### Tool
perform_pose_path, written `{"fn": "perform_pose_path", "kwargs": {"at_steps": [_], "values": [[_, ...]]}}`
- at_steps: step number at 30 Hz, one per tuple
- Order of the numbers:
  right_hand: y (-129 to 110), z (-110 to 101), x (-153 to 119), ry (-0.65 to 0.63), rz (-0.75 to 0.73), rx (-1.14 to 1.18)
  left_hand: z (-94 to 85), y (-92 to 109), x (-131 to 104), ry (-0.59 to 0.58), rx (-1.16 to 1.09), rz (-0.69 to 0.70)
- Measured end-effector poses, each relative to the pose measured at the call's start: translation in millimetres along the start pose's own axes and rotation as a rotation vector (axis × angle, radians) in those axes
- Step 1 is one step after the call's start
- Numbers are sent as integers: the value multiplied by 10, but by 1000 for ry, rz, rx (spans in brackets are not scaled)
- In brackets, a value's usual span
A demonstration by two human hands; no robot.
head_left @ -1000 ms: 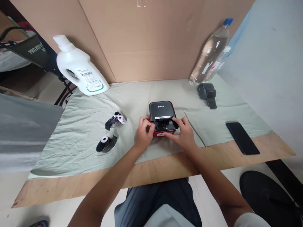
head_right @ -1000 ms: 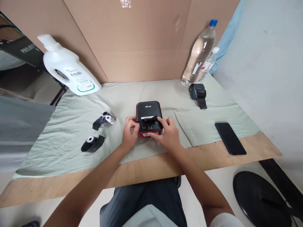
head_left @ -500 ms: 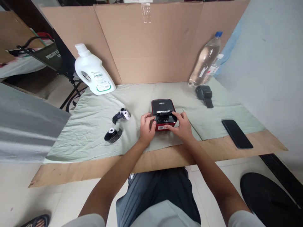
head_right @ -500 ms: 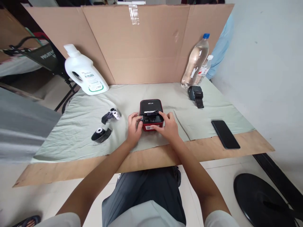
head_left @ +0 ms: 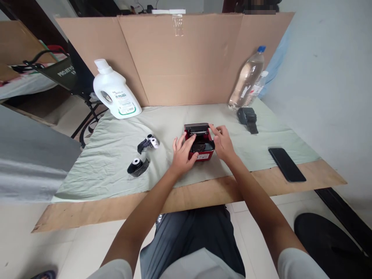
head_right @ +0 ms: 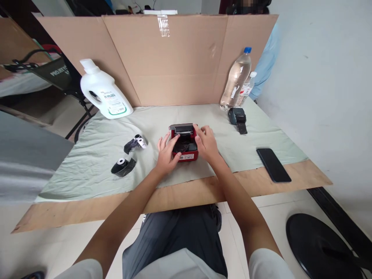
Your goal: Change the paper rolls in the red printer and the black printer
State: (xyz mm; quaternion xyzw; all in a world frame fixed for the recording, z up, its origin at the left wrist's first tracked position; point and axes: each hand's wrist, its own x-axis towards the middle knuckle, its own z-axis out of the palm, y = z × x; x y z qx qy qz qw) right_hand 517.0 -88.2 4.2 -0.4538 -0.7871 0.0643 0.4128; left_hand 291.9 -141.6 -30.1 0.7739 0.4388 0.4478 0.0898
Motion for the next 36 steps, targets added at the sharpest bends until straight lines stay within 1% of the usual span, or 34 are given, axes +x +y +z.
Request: {"fn": "perform_pose_path", "kwargs": {"at_steps": [3,5,7,9,10,11,12,13,15,17,19,21,22,24,26,27,29,31,33,34,36], "values": [[90,66,365,24,42,21,31,15,-37,-62,23,50],[129,128,516,37,55,53,53,27,-72,-64,36,44],[135,181,549,84,69,87,61,45,-102,-42,52,47],[108,211,500,160,90,98,55,65,-120,-23,63,88],[87,213,471,170,98,96,50,75,-124,-17,66,114],[62,208,453,134,102,94,45,85,-125,-12,70,136],[35,196,455,51,102,94,42,95,-125,-11,73,151],[4,180,481,-73,100,89,42,103,-124,-12,78,160],[-75,147,598,-366,100,34,46,115,-122,-21,88,163],[-192,132,762,-625,101,-115,53,120,-124,-35,95,161],[-347,142,914,-829,108,-314,53,117,-129,-51,97,158],[-510,168,1018,-980,130,-467,45,111,-135,-56,95,159],[-577,182,1049,-1033,146,-513,40,108,-138,-49,94,166],[-648,201,1077,-1098,174,-563,29,107,-140,-26,93,190],[-619,197,1067,-1109,174,-554,17,112,-139,-11,92,203],[-570,184,1050,-1092,162,-511,9,115,-137,-11,91,200],[-436,132,992,-1022,125,-346,-15,117,-133,-4,89,177],[-314,51,906,-916,104,-153,-55,106,-130,43,77,149],[-262,-42,807,-788,121,-19,-117,79,-123,122,50,130],[-274,-84,759,-712,133,44,-156,62,-117,164,34,122],[-373,-136,678,-571,124,201,-249,27,-92,241,0,109]]}}
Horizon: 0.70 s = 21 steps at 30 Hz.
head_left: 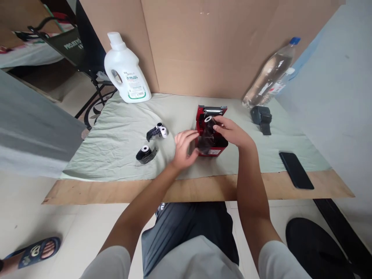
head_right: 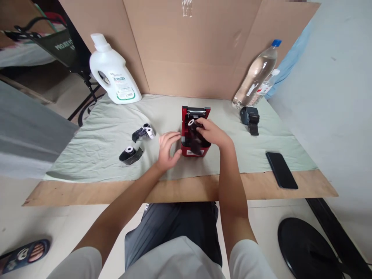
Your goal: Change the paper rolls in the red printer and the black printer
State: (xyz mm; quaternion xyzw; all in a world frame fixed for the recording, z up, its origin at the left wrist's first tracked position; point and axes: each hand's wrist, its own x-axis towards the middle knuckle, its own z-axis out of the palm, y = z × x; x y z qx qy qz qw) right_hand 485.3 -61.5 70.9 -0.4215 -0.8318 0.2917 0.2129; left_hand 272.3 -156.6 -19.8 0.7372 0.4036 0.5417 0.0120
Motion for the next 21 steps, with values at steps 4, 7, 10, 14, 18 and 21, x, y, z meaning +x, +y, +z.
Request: {"fn": "perform_pose_path", "kwargs": {"at_steps": [4,7,10,14,18,21], "values": [[-341,239,-37,56,-243,218,-230,-99,150,176,-112,-74],[-565,555,63,75,-312,262,-496,-232,280,251,-235,-196],[-678,870,185,112,-323,323,-838,-391,353,69,-303,-260],[-727,1176,245,111,-277,502,-1244,-451,336,-159,-264,-313],[-725,1429,171,1,-228,716,-1453,-271,316,-309,-203,-301],[-659,1663,125,10,-124,879,-1556,-151,363,-493,-176,-304]]}}
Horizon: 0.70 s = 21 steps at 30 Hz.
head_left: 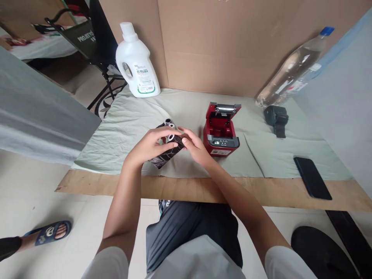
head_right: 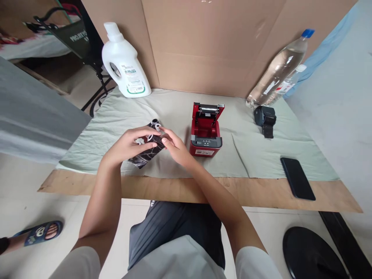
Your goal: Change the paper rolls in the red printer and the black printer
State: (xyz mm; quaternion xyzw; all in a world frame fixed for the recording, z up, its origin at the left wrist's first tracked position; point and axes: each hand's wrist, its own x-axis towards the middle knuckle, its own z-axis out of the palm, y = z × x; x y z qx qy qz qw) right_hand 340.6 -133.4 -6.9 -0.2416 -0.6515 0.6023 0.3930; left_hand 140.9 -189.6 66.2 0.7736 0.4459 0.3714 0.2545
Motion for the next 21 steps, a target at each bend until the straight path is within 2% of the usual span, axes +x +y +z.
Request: {"fn": "perform_pose_path", "kwargs": {"at_steps": [2,4,7,10,13,16,18,21], "values": [[168,52,-20,91,46,70,-119,7,24,-10,73,-50],[314,89,-25,140,72,76,-304,-83,105,103,185,-105],[447,119,-17,128,109,11,-619,-376,344,299,414,-190],[501,120,3,149,132,-11,-796,-754,651,324,652,-369],[533,107,27,172,155,38,-755,-1111,867,204,798,-553],[547,95,39,175,165,83,-613,-1392,926,85,854,-626],[545,91,40,168,169,97,-537,-1525,915,43,870,-644],[534,90,41,168,166,116,-501,-1646,907,41,867,-693]]}}
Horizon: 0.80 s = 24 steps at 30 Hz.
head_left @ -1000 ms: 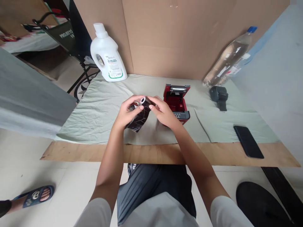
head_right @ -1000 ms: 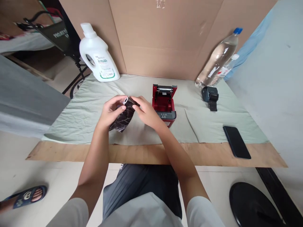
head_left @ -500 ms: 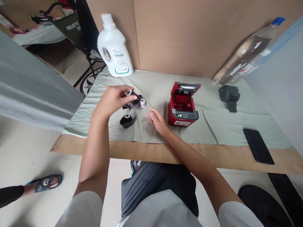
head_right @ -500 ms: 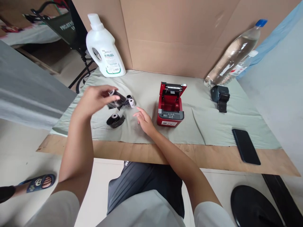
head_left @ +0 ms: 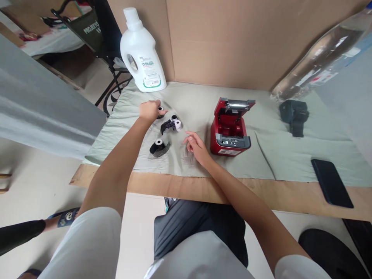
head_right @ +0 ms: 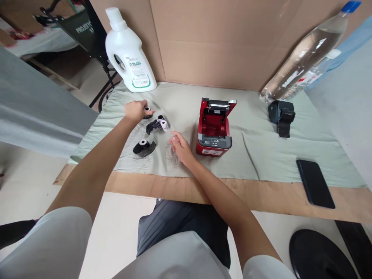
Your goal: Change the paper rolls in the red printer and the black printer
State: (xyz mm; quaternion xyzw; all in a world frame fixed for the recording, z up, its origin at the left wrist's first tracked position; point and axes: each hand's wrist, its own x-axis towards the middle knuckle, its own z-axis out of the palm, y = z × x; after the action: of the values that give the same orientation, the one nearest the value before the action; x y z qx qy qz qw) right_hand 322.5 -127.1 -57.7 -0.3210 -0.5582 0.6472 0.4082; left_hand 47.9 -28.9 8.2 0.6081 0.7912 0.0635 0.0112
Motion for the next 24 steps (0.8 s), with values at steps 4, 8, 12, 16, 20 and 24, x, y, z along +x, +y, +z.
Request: {"fn": "perform_pose_path", "kwargs": {"at_steps": [4,8,12,16,20,24], "values": [[-1,-1,13,3,-2,15,-36,-58,5,60,-113,-17],[18,-14,32,23,-1,28,-151,-161,-341,426,-344,87],[32,-19,32,19,-12,-4,-123,-246,-1025,392,-530,131],[24,-6,21,12,-9,-67,89,-234,-1575,7,-684,194],[19,6,12,7,-17,-87,226,-163,-1829,-107,-741,201],[3,14,-15,-20,-44,-89,163,-46,-1940,-131,-681,233]]}}
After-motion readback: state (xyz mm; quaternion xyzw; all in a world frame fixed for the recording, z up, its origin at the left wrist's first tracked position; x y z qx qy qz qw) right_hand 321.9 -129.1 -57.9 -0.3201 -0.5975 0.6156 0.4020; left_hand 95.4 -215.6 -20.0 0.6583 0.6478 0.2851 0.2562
